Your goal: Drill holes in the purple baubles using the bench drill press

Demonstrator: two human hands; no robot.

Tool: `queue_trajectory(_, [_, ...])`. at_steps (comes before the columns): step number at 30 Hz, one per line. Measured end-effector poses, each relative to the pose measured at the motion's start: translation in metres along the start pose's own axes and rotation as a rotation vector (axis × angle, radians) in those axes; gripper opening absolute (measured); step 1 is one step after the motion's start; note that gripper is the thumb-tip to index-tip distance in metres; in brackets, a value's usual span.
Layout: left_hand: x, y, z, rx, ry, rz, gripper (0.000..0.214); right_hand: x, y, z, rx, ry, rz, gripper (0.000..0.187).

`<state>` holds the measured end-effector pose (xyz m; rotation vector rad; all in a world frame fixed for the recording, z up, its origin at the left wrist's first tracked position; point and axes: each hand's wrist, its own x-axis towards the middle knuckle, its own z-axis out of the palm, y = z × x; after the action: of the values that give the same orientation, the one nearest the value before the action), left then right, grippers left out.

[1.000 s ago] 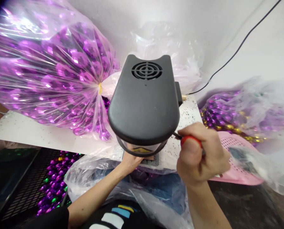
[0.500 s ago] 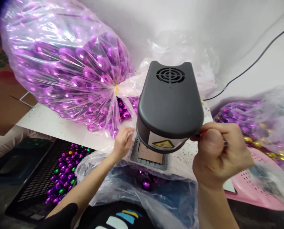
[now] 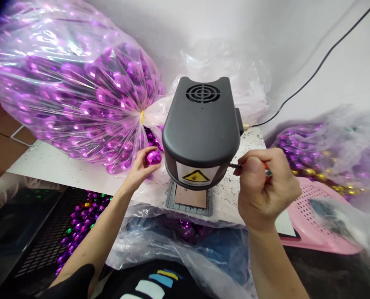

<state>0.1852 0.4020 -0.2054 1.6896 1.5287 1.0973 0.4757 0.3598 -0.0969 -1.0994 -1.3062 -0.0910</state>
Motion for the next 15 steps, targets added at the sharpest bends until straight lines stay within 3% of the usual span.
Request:
queue_trajectory(3, [-0.038, 0.014, 0.009, -0.336, -0.316, -0.164, 0.047, 0.003, 0.0, 0.004, -0.012, 0.02, -0.005, 0.041])
queue_trajectory(5, [-0.054, 0.019, 0.026, -0.375, -0.402, -0.189, 0.044, 0.007, 0.0, 0.007, -0.021, 0.028, -0.016, 0.043])
queue_trajectory(10, [-0.06, 0.019, 0.067, -0.114, -0.298, -0.094, 0.049, 0.02, 0.002, 0.014, 0.028, -0.036, -0.015, 0.047])
queue_trajectory(15, [-0.058, 0.017, 0.083, 0.169, -0.209, 0.108, 0.042, 0.026, 0.003, 0.016, 0.059, -0.051, 0.005, 0.048])
